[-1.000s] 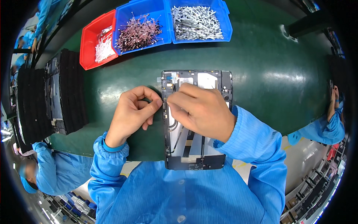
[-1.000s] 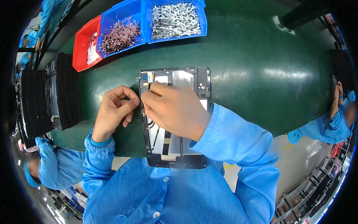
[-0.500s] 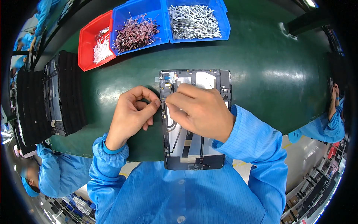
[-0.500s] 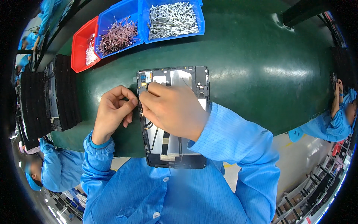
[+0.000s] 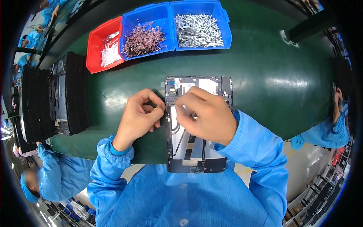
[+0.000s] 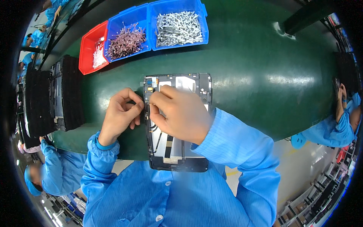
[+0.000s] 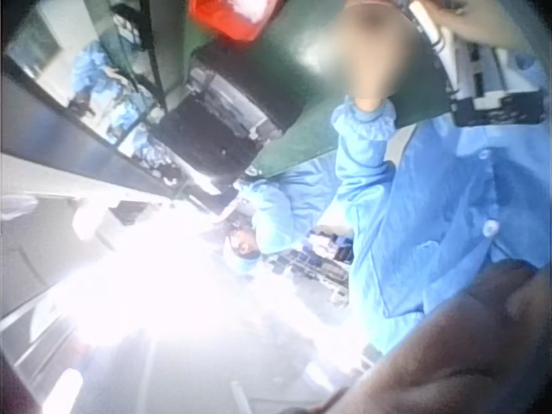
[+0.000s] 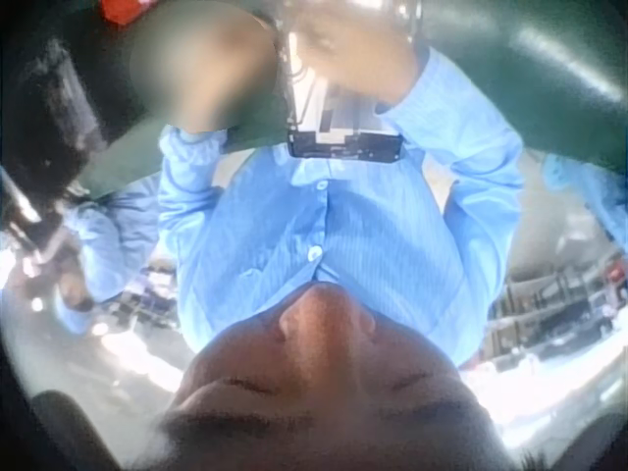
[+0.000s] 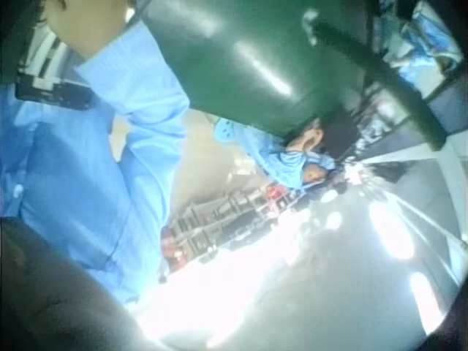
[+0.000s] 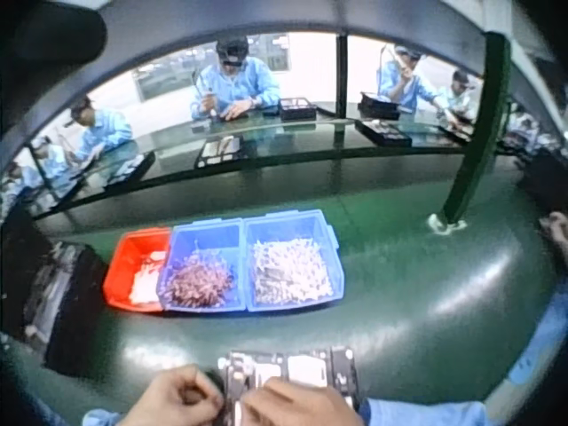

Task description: Assembling internal components and applying adhesive strips to tablet screens on a factory production line.

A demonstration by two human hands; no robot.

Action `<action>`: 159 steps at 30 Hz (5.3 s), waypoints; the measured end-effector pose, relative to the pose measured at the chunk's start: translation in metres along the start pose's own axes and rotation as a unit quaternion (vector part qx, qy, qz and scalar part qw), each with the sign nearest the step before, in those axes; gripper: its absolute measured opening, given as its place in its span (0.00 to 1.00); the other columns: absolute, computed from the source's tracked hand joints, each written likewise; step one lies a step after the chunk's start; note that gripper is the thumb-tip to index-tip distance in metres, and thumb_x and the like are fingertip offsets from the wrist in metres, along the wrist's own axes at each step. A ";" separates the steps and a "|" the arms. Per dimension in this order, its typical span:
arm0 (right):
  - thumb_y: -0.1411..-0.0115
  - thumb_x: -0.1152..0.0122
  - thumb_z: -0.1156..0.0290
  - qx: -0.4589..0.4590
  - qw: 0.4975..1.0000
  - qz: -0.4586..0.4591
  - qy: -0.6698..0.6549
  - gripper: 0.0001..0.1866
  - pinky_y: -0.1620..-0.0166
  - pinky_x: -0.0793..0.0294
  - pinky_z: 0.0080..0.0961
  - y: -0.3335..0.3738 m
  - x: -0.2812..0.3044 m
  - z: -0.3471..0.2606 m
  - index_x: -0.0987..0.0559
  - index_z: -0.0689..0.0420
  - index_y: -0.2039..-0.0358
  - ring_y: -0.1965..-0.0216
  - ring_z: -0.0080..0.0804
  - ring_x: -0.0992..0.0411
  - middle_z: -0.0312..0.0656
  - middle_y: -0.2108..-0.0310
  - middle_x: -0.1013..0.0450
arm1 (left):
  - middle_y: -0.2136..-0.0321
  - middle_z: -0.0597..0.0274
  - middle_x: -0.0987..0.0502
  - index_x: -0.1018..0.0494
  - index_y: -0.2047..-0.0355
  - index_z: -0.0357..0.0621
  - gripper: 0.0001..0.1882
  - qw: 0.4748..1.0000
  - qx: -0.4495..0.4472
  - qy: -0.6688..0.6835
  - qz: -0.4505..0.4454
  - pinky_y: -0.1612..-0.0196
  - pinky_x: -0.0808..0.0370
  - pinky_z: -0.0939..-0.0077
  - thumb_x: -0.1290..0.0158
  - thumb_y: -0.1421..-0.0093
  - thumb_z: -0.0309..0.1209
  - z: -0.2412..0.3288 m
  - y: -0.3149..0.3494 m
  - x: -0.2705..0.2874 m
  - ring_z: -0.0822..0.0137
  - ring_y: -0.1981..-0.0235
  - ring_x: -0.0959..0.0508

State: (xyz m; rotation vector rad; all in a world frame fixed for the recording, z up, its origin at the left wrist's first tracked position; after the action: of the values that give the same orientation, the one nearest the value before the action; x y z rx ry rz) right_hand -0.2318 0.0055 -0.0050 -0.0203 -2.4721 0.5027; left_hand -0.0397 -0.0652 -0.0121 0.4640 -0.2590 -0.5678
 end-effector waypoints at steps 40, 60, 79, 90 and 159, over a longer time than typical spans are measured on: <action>0.42 0.36 0.75 -0.074 0.943 -0.021 0.323 0.04 0.59 0.22 0.40 -0.118 0.049 0.052 0.18 0.60 0.67 0.62 0.48 0.23 0.47 0.64 0.23 | 0.69 0.64 0.24 0.27 0.60 0.37 0.10 0.993 -0.069 0.065 -0.076 0.83 0.30 0.83 0.42 0.34 0.32 -0.004 -0.007 0.017 0.78 0.79 0.24; 0.33 0.37 0.70 -0.293 0.885 -0.084 -0.353 0.10 0.76 0.41 0.12 -0.047 0.028 0.003 0.21 0.62 0.56 0.78 0.13 0.36 0.35 0.67 0.23 | 0.72 0.69 0.22 0.25 0.56 0.38 0.10 0.972 -0.143 0.171 -0.074 0.78 0.31 0.87 0.41 0.34 0.29 0.007 0.006 0.005 0.83 0.77 0.25; 0.41 0.32 0.73 -0.103 0.985 -0.056 -0.129 0.05 0.65 0.25 0.31 -0.032 0.008 -0.004 0.17 0.56 0.64 0.70 0.35 0.24 0.39 0.71 0.24 | 0.67 0.64 0.23 0.25 0.60 0.38 0.07 0.966 -0.181 0.184 -0.033 0.78 0.31 0.85 0.45 0.30 0.30 0.001 0.004 0.004 0.78 0.75 0.25; 0.47 0.32 0.84 0.058 0.991 0.043 -0.108 0.08 0.64 0.24 0.29 -0.035 0.025 -0.025 0.19 0.62 0.66 0.67 0.34 0.23 0.44 0.67 0.24 | 0.69 0.64 0.24 0.24 0.58 0.39 0.09 0.912 -0.309 0.113 0.243 0.81 0.35 0.82 0.49 0.28 0.32 0.010 -0.015 0.040 0.80 0.83 0.33; 0.37 0.41 0.83 -0.017 0.843 -0.043 -0.535 0.02 0.53 0.28 0.24 -0.038 0.049 -0.112 0.26 0.63 0.66 0.59 0.23 0.30 0.41 0.59 0.30 | 0.66 0.47 0.16 0.25 0.51 0.22 0.25 0.804 -0.457 -0.239 0.296 0.69 0.18 0.72 0.36 0.50 0.22 -0.012 0.059 -0.015 0.56 0.70 0.13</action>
State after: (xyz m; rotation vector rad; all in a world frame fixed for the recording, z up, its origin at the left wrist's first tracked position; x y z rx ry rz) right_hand -0.2042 0.0155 0.1197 0.4832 -3.5476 0.5032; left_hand -0.0203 -0.0083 0.0046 -0.7138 -0.5446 -0.1246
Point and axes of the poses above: each hand's wrist, its own y-axis away from the middle knuckle, its own x-axis out of the back of the hand, z = x × y, the point moved 2 cm from there along -y, towards the middle knuckle
